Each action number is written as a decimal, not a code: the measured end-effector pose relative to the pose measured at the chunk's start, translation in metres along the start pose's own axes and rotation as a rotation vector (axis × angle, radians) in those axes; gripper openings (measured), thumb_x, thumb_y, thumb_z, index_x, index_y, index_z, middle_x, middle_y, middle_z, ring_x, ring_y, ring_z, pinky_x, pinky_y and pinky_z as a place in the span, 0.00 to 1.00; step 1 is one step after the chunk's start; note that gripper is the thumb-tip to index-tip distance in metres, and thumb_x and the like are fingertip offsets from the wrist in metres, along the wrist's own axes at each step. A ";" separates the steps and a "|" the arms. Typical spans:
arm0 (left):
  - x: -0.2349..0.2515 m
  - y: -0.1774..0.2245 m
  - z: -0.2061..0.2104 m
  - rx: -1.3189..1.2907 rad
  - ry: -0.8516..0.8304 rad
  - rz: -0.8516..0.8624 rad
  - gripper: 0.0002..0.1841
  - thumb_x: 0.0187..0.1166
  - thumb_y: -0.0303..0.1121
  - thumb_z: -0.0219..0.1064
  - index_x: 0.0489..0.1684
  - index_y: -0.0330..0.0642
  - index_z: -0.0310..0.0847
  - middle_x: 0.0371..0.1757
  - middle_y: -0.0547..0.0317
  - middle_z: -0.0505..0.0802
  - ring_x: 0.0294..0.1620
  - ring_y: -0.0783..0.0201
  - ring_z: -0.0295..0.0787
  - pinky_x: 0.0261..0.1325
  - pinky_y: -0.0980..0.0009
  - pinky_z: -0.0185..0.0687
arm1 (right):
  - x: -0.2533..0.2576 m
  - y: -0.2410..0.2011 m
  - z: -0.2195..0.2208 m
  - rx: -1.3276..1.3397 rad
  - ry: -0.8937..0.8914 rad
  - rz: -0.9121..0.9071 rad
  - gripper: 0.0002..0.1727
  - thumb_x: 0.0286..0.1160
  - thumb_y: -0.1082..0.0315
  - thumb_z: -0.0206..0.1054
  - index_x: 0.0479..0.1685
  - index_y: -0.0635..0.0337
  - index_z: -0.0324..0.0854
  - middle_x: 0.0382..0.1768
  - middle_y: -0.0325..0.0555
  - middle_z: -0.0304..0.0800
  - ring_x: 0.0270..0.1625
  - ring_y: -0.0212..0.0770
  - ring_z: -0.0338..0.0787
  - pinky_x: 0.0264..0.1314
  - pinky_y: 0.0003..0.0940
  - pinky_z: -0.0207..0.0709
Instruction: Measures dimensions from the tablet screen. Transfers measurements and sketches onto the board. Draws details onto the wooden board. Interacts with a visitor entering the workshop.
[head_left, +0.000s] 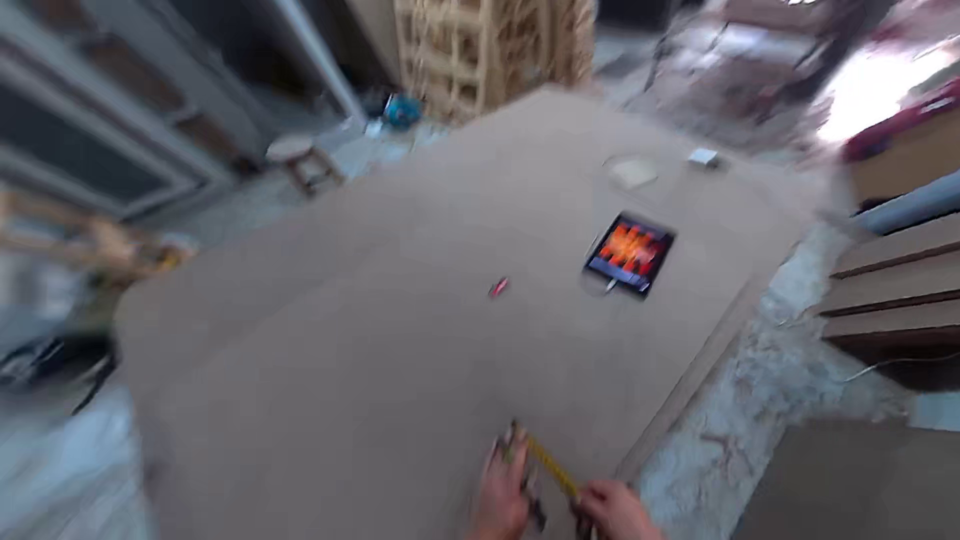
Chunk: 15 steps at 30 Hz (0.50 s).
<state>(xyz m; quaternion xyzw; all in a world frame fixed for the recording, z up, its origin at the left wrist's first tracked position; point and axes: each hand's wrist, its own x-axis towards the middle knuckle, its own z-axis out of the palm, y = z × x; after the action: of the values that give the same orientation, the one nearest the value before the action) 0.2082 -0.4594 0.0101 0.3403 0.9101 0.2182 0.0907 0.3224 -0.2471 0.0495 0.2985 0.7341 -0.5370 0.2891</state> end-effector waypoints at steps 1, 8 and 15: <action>0.004 -0.012 0.002 -0.001 0.033 0.009 0.29 0.87 0.49 0.59 0.86 0.48 0.72 0.88 0.59 0.75 0.92 0.58 0.62 0.94 0.53 0.56 | 0.002 0.008 0.003 0.028 -0.021 0.028 0.18 0.83 0.46 0.64 0.51 0.46 0.93 0.37 0.37 0.97 0.35 0.39 0.94 0.42 0.46 0.89; 0.021 -0.060 -0.004 0.005 0.128 0.000 0.26 0.88 0.50 0.58 0.81 0.50 0.76 0.86 0.69 0.77 0.93 0.67 0.58 0.94 0.57 0.57 | -0.010 0.038 0.019 0.112 0.082 0.037 0.16 0.81 0.46 0.66 0.42 0.45 0.93 0.32 0.33 0.95 0.32 0.35 0.92 0.39 0.42 0.88; 0.072 -0.080 -0.019 0.027 0.147 -0.052 0.26 0.87 0.49 0.59 0.81 0.49 0.75 0.86 0.65 0.77 0.92 0.63 0.60 0.94 0.53 0.53 | -0.007 0.034 -0.004 0.058 0.203 0.070 0.14 0.77 0.46 0.67 0.45 0.42 0.92 0.35 0.29 0.96 0.37 0.32 0.94 0.44 0.41 0.88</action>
<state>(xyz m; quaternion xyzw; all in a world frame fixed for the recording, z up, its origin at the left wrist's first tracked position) 0.1016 -0.4722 -0.0107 0.3009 0.9257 0.2277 0.0248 0.3523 -0.2358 0.0349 0.3850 0.7327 -0.5149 0.2232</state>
